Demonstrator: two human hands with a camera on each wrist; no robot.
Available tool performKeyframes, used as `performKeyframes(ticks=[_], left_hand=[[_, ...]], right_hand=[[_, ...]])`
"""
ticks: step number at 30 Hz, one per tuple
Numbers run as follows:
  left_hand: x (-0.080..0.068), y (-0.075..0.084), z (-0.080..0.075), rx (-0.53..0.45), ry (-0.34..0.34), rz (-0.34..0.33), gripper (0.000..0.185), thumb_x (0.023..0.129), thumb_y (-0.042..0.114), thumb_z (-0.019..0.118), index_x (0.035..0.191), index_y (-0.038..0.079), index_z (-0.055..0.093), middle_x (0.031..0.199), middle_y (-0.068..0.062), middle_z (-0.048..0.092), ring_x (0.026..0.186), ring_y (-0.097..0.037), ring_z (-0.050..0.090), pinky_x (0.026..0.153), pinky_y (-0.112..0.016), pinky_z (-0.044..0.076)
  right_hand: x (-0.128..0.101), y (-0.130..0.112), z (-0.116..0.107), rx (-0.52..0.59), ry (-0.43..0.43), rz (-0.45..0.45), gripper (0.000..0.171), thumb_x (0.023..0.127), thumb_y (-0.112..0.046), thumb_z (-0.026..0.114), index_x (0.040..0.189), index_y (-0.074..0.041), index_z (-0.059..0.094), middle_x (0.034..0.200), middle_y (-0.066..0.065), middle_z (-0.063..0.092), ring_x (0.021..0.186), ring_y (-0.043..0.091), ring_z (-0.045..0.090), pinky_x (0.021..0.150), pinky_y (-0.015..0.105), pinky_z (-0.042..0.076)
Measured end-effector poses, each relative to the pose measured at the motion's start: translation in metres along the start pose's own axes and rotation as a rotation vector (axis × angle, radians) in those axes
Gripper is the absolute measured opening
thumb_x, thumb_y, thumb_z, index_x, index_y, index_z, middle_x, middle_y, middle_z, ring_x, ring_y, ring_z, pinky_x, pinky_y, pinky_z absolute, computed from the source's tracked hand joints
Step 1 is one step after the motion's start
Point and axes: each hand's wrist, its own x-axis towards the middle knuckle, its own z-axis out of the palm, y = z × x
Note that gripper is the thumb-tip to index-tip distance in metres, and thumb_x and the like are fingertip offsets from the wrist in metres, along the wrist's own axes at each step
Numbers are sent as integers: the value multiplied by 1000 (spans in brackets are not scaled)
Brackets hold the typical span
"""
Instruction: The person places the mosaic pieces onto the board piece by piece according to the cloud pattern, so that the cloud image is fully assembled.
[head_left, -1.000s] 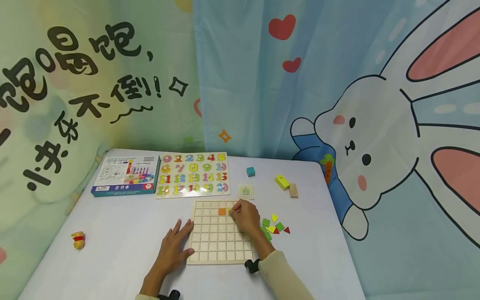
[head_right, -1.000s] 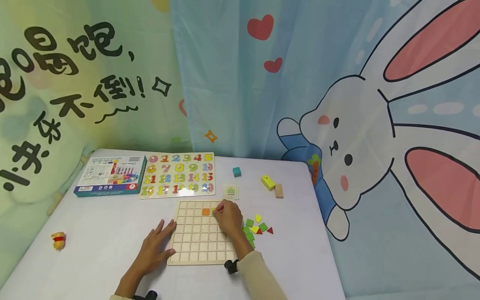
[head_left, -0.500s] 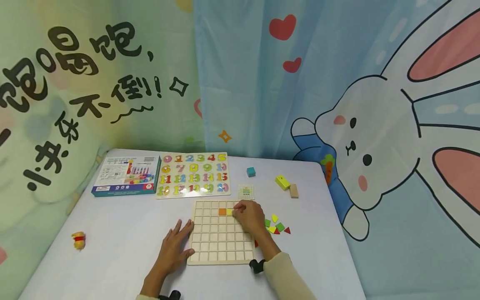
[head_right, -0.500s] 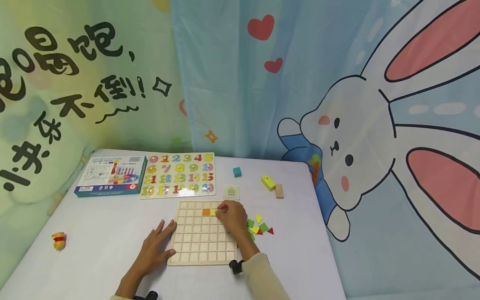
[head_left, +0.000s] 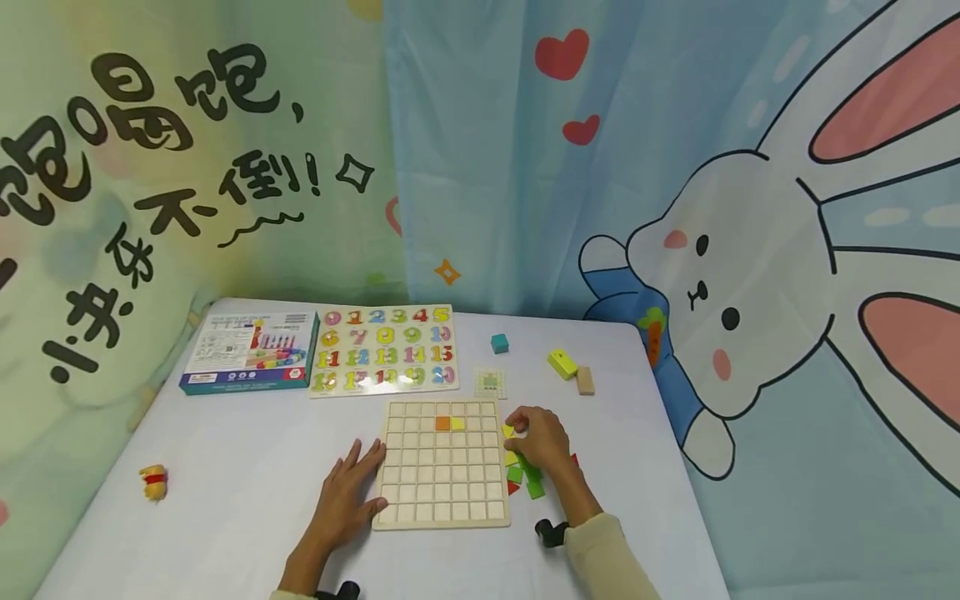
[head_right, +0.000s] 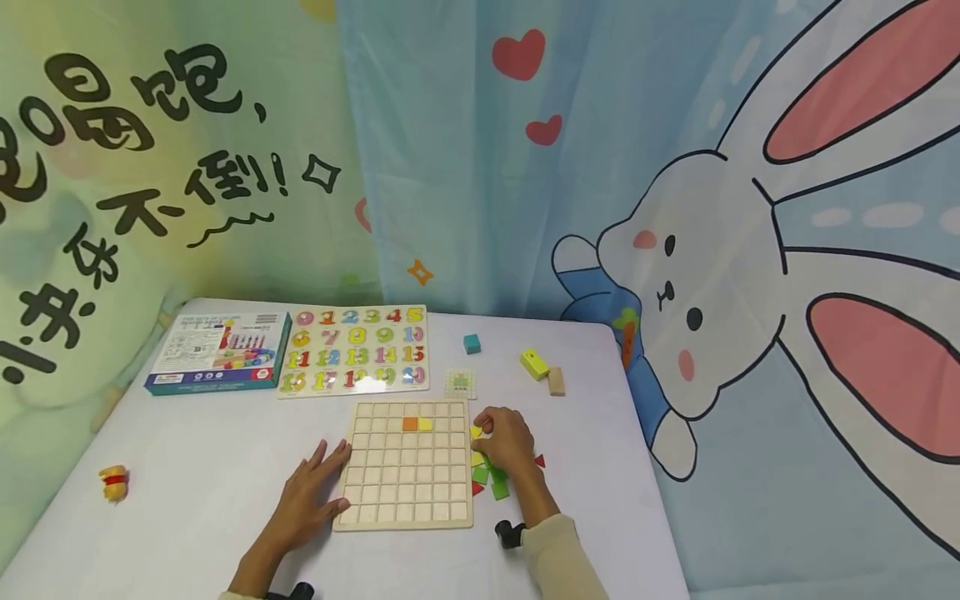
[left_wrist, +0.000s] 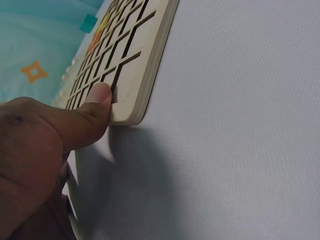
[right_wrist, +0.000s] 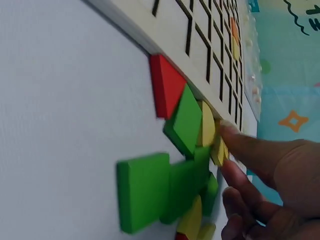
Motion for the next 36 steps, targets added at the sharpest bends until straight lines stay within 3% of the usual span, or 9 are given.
performKeyframes(ticks=[6,14,20,23,26,31,36], left_hand=[[-1,-2,0,-6,-25,-28,90,80,14,89,160,13,47,170,-10,41,161,-48,25,128,-74,19],[0,-1,2,4,-32,-34,90,80,15,89,160,14,48,170,-9,41,162,-47,24,128,-73,19],[-1,-1,1,1,-25,-26,90,80,14,89,160,13,48,170,-10,41,162,-47,25,128,-74,20],[-1,-1,-1,-3,-19,-17,89,81,14,89,160,12,48,170,-11,41,161,-48,25,128,-74,19],[0,0,-1,-8,-18,-15,88,81,14,88,160,11,48,170,-11,41,162,-48,24,128,-74,19],[-1,0,-1,-10,-21,-19,89,81,14,89,160,12,48,170,-11,41,162,-48,24,128,-73,19],[-2,1,-1,-3,-17,-16,89,81,13,89,160,12,48,170,-10,42,161,-48,25,128,-73,19]], right_hand=[[3,-4,7,-20,19,2,23,85,-13,89,104,-17,77,86,-2,64,79,16,56,65,29,42],[8,-3,-1,-51,33,-17,22,83,-14,91,85,-15,70,83,0,64,78,17,57,66,30,44],[-3,-8,3,-6,67,-81,18,89,-13,85,103,-20,77,84,-2,62,73,16,55,63,29,42],[-8,-13,9,30,76,-115,15,92,-13,82,100,-20,72,87,-3,63,72,13,54,62,29,41],[-11,-19,16,92,81,-139,18,93,-13,81,101,-19,66,90,-4,67,71,10,56,61,27,43],[-18,-28,28,184,47,-191,23,96,-9,77,116,-20,74,94,-2,69,72,10,59,61,27,47],[-21,-34,37,195,81,-196,14,93,-12,82,102,-19,73,87,-4,73,74,9,64,65,28,50]])
